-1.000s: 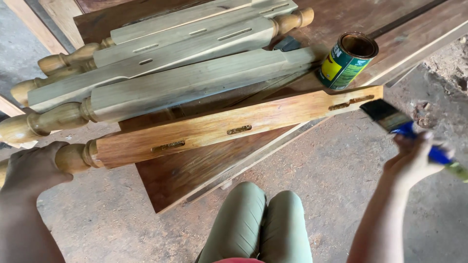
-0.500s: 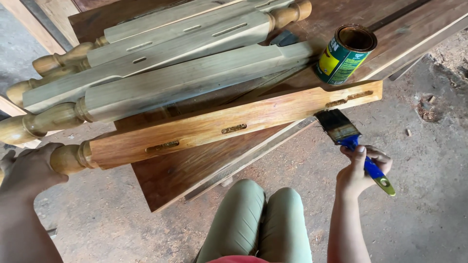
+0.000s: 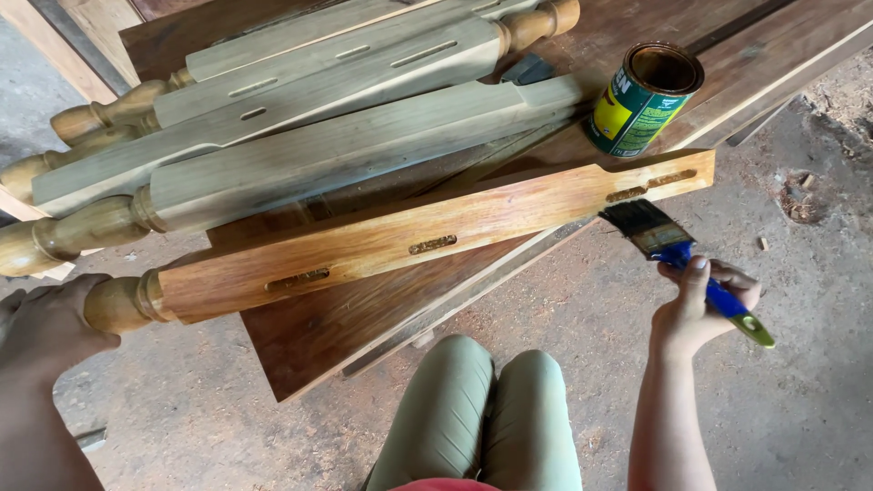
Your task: Applying varnish or wood stain to turned wooden furniture legs using a paintbrush.
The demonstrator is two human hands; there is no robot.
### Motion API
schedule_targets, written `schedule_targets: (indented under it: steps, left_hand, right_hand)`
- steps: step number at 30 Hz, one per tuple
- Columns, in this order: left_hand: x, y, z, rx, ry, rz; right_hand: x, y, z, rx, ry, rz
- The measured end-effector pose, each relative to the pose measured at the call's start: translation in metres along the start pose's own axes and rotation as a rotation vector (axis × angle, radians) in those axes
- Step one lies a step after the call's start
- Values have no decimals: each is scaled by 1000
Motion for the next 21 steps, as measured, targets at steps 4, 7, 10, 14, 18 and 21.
schedule_targets:
  steps: [4,7,10,14,18,21]
  left_hand:
    - [-3,6,5,45,46,-32]
    - [-5,8,8,53,37,-20]
    - [-3,6,5,10,35,-19]
    - [-3,8,7,10,37,-31]
    - [-1,6,5,10,39,-33]
    - [-2,6,5,-10,46,-38]
  right_hand:
    - [22,13,11,-97,45,35]
    - [40,50,44,-171,104,60]
    - [56,51,37,-225,145,64]
    - [77,70,47,-276,160,74]
    - [89,78,50,-343,207,120]
    - [89,69,51,-354,222,153]
Point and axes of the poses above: each hand's wrist, its own x-axis towards the middle knuckle, its own y-axis out of the back of the hand, z = x × y, the point moved 1 cm from there along x, towards the middle knuckle, and after that the axes turned 3 degrees about -z, right-handed, at the moved point
